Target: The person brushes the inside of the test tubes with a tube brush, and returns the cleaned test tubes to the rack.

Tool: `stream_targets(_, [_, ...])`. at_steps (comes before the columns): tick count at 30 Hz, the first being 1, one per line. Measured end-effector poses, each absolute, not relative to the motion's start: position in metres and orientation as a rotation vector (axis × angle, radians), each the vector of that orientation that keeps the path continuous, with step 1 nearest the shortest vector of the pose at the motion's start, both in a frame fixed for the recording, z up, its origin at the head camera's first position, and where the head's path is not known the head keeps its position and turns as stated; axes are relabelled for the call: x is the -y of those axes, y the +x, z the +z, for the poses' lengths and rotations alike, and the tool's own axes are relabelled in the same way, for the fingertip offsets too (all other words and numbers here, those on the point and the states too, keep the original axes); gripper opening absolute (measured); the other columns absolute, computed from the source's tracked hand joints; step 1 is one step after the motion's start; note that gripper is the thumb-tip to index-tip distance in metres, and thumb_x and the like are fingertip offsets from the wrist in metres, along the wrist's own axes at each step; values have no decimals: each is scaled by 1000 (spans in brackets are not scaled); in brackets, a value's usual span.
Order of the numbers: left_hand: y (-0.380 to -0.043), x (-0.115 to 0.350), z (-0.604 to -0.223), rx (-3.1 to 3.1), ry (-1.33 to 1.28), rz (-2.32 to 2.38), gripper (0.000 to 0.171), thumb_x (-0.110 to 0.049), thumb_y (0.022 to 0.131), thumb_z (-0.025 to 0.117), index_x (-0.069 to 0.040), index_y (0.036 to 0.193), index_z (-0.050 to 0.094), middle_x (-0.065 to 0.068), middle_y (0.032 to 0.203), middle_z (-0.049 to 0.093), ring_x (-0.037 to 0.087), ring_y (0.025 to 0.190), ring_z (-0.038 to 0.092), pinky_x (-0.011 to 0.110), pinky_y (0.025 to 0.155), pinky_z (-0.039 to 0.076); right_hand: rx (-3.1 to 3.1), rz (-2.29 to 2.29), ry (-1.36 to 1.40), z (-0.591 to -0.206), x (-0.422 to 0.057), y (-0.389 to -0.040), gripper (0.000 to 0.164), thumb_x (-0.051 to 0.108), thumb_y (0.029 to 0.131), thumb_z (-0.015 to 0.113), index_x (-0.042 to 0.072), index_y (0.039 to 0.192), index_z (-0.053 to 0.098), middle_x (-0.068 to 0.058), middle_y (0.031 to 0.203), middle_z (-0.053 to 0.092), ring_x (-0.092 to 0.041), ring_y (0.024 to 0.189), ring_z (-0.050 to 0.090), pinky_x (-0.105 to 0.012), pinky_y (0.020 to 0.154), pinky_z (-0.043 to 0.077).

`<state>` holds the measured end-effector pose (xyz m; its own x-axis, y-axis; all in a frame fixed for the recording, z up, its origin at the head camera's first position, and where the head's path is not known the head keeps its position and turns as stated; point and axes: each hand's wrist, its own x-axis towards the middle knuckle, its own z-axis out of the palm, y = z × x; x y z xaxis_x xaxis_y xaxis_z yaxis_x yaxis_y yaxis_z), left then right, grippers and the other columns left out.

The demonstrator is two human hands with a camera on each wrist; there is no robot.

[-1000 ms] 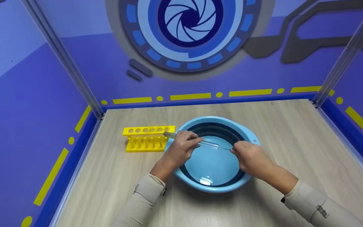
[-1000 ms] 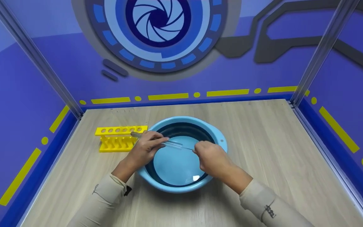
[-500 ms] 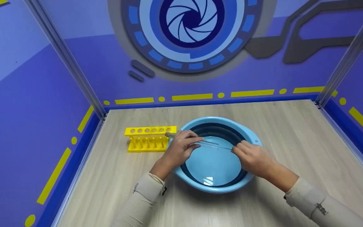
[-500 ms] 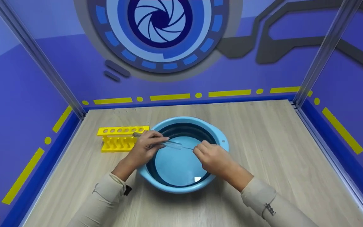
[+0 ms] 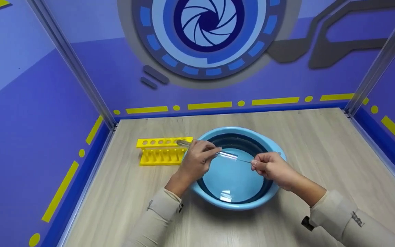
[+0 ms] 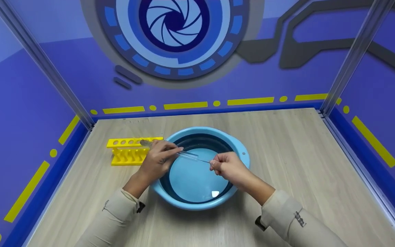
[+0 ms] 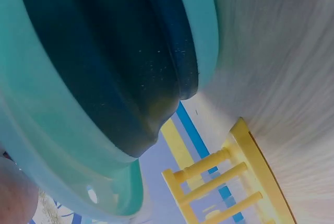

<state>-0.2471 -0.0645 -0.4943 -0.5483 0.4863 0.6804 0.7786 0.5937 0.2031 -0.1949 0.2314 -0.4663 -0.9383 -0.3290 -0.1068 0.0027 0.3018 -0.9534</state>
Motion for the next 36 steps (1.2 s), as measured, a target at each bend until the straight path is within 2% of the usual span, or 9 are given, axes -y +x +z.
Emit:
stream_targets(2, [-248,65,-494,2260,-1001,-656,24,-19,104,70,-25,125,81,0,110,74,18,107,64,33,98,51,-2503,-1576,-442,-471,-229,-194,20,14,108,63,1,94,68,0,75,60,-9,66,53,-21,59,46])
stream_targets(5, [-248,67,-494,2296,-1002,-659,24,-19,104,70,-25,124,81,-1,109,74,18,107,63,33,97,50,-3008,-1215,-899,-483,-226,-194,9,6,101,71,6,92,70,1,73,61,-8,67,56,-22,63,54])
stream_targets(8, [-248,70,-493,2339,-1015,-687,23,-21,104,71,-26,124,81,-2,109,73,18,107,61,33,96,48,-3361,-820,-1381,-493,-227,-198,12,2,93,79,7,92,68,-1,73,61,-10,66,57,-23,61,57])
stream_targets(11, [-247,73,-491,2392,-1047,-729,24,-24,103,71,-27,126,81,-3,108,72,17,106,62,35,99,47,-3450,-491,-1775,-498,-232,-205,12,5,103,66,6,92,69,-4,75,63,-14,65,59,-23,59,58])
stream_targets(15, [-247,78,-487,2477,-1095,-757,27,-25,103,72,-27,128,79,-3,106,70,16,104,63,38,100,46,-3421,-129,-2145,-497,-237,-212,38,10,114,42,4,93,73,-6,78,66,-15,64,59,-23,56,57])
stream_targets(18, [-248,81,-485,2516,-1121,-748,28,-25,102,73,-27,129,79,-4,105,69,15,101,62,37,97,45,-3401,-61,-2229,-496,-239,-216,37,8,113,42,4,94,74,-6,80,66,-15,64,60,-23,56,57])
stream_targets(27, [-247,87,-477,2627,-1144,-681,29,-33,102,72,-32,130,78,-4,106,68,15,98,59,35,91,44,-3351,-247,-2201,-498,-243,-220,37,8,110,42,5,94,75,-5,78,67,-15,64,60,-24,56,58])
stream_targets(36, [-244,89,-478,2690,-1143,-679,31,-38,103,70,-34,133,76,-2,109,72,16,101,59,34,93,48,-3365,-199,-2253,-499,-247,-215,37,2,108,41,5,91,75,-4,75,63,-14,63,56,-22,55,55])
